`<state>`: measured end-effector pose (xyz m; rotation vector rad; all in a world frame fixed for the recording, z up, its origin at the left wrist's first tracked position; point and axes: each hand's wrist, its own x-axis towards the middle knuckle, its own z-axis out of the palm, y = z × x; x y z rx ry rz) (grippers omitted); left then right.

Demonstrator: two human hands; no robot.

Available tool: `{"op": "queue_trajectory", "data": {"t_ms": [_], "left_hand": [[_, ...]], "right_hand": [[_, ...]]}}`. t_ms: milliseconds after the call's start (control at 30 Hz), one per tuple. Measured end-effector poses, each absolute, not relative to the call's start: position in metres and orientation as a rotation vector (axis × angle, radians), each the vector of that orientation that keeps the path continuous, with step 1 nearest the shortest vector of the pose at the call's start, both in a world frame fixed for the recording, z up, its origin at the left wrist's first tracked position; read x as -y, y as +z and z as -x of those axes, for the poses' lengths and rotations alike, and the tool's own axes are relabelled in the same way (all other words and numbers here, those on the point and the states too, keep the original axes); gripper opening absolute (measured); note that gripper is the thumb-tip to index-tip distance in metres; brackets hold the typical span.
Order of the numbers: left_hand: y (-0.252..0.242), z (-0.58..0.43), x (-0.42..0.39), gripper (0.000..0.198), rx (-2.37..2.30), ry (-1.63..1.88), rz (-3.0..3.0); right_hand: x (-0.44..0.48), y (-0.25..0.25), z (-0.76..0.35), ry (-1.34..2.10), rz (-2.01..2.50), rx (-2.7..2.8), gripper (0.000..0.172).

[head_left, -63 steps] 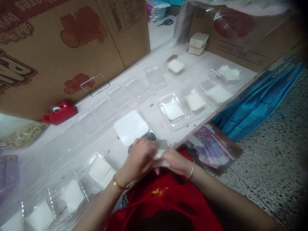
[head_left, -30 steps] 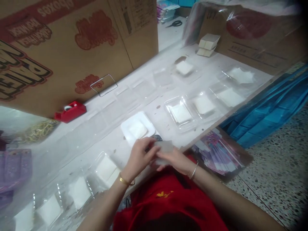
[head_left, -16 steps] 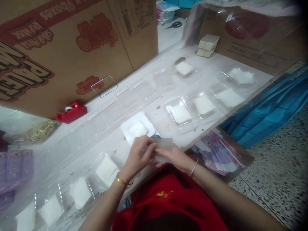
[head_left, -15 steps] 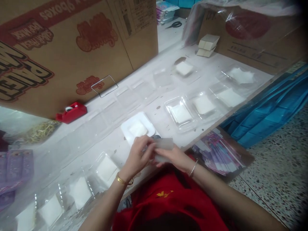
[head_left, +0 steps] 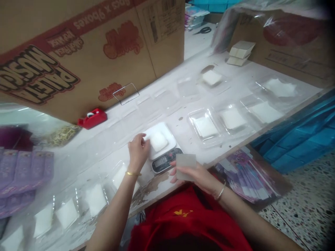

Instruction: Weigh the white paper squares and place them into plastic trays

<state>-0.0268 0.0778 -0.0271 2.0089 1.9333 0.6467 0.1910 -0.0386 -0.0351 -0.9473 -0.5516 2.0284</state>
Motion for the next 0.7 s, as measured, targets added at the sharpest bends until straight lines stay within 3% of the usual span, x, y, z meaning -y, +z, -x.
{"op": "queue_trajectory", "data": {"t_ms": [167, 300, 400, 533, 700], "left_hand": [[-0.004, 0.029, -0.027, 0.037, -1.553, 0.736, -2.038], [0.032, 0.046, 0.044, 0.024, -1.177, 0.471, -1.839], [0.048, 0.084, 0.104, 0.020, -1.421, 0.579, -1.609], [0.042, 0.155, 0.200, 0.027, -1.782, 0.770, -1.083], [0.000, 0.209, 0.306, 0.034, -2.118, 0.368, -0.726]], "right_hand": [[0.051, -0.027, -0.180, 2.195, 0.953, 0.674, 0.036], [0.064, -0.018, -0.146, 2.401, 0.941, 0.817, 0.034], [0.078, -0.011, -0.113, 2.575, 0.887, 1.004, 0.035], [0.100, -0.006, -0.093, 2.782, 0.788, 1.346, 0.052], [0.108, -0.013, -0.106, 2.757, 0.939, 1.477, 0.059]]}}
